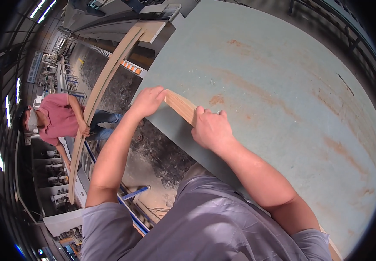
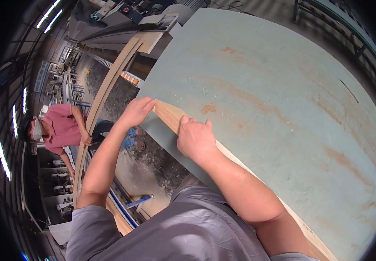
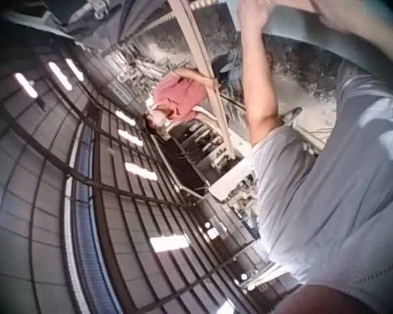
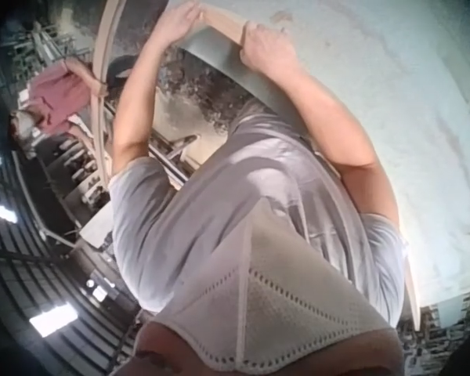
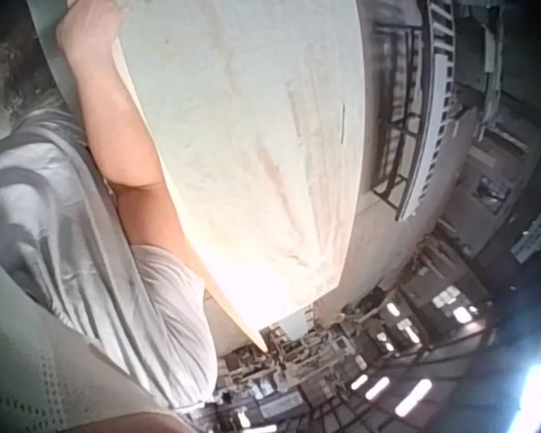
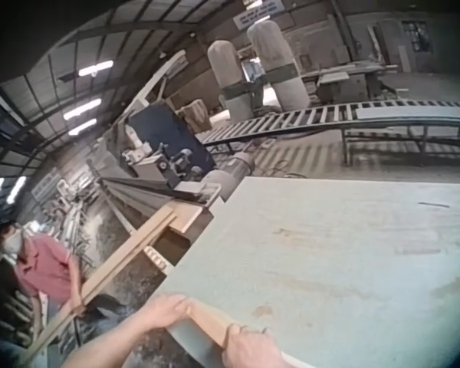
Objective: Feeding wood planks into an edge-banding machine and sanding wood edges in a woodworking factory.
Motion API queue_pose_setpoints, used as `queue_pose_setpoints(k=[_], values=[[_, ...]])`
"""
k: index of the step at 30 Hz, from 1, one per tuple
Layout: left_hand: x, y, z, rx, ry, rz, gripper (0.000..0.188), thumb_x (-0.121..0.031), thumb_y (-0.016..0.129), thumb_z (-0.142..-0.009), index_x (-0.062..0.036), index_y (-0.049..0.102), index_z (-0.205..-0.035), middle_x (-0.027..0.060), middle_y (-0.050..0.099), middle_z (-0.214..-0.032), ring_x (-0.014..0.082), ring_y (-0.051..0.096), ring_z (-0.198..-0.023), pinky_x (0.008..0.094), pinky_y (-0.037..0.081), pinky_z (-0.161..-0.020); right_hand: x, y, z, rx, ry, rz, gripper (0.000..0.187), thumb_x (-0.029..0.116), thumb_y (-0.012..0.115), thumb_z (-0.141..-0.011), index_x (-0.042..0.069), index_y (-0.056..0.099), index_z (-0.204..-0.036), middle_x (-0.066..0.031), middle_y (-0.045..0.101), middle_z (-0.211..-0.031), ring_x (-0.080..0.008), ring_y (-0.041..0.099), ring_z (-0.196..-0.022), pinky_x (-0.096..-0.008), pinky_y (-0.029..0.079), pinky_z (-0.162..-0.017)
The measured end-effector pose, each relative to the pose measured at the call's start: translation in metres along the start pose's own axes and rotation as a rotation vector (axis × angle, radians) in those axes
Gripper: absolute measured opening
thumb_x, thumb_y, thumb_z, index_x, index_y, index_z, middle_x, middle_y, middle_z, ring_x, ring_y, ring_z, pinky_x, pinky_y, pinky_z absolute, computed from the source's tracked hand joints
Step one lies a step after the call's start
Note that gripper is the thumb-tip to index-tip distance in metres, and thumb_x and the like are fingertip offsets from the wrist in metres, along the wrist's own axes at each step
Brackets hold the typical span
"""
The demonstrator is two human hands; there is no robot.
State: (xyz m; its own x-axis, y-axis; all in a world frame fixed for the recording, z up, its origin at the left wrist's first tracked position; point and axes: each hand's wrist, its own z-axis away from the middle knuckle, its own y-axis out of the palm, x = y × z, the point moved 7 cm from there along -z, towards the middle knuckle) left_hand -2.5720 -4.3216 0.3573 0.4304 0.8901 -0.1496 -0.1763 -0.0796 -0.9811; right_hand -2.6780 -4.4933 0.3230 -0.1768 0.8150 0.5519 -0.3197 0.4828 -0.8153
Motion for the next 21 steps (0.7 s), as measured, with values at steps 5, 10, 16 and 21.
queue_pose_setpoints(k=[5, 10, 16, 21], values=[[0.034, 0.016, 0.01, 0.193, -0.534, 0.601, 0.04, -0.036, 0.045, -0.096, 0.0009, 0.059, -0.088, 0.0198, 0.065, -0.086, 0.0418, 0.061, -0.082, 0.0477, 0.047, -0.071, -0.004, 0.003, -0.001, -0.023, 0.011, -0.011, 0.036, 0.024, 0.062, -0.079, -0.002, 0.049, -0.1, -0.018, 0.066, -0.088, -0.0328, 0.067, -0.078, -0.0462, 0.045, -0.082], [0.008, 0.004, -0.009, 0.185, -0.246, -0.097, 0.047, -0.04, 0.042, -0.097, 0.0013, 0.063, -0.089, 0.0196, 0.067, -0.096, 0.0386, 0.061, -0.095, 0.0469, 0.047, -0.081, -0.002, 0.003, -0.001, -0.03, 0.007, -0.035, 0.036, 0.025, 0.062, -0.079, -0.001, 0.049, -0.099, -0.018, 0.066, -0.087, -0.0333, 0.067, -0.077, -0.0465, 0.045, -0.081], [-0.006, 0.009, -0.018, 0.197, -0.2, -0.291, 0.042, -0.034, 0.04, -0.096, 0.0, 0.065, -0.093, 0.0213, 0.066, -0.097, 0.0378, 0.061, -0.098, 0.0488, 0.047, -0.088, -0.006, 0.004, -0.002, -0.043, 0.008, -0.04, 0.036, 0.024, 0.062, -0.079, -0.002, 0.05, -0.1, -0.0177, 0.065, -0.086, -0.0336, 0.067, -0.076, -0.0475, 0.045, -0.082], [-0.009, 0.005, -0.015, 0.149, -0.086, -0.345, 0.032, -0.029, 0.045, -0.093, -0.0022, 0.063, -0.088, 0.0221, 0.065, -0.086, 0.0411, 0.061, -0.087, 0.051, 0.048, -0.08, -0.006, 0.005, -0.004, -0.041, 0.003, -0.058, 0.037, 0.023, 0.061, -0.078, -0.002, 0.05, -0.102, -0.0173, 0.065, -0.088, -0.0335, 0.067, -0.077, -0.0493, 0.044, -0.085]])
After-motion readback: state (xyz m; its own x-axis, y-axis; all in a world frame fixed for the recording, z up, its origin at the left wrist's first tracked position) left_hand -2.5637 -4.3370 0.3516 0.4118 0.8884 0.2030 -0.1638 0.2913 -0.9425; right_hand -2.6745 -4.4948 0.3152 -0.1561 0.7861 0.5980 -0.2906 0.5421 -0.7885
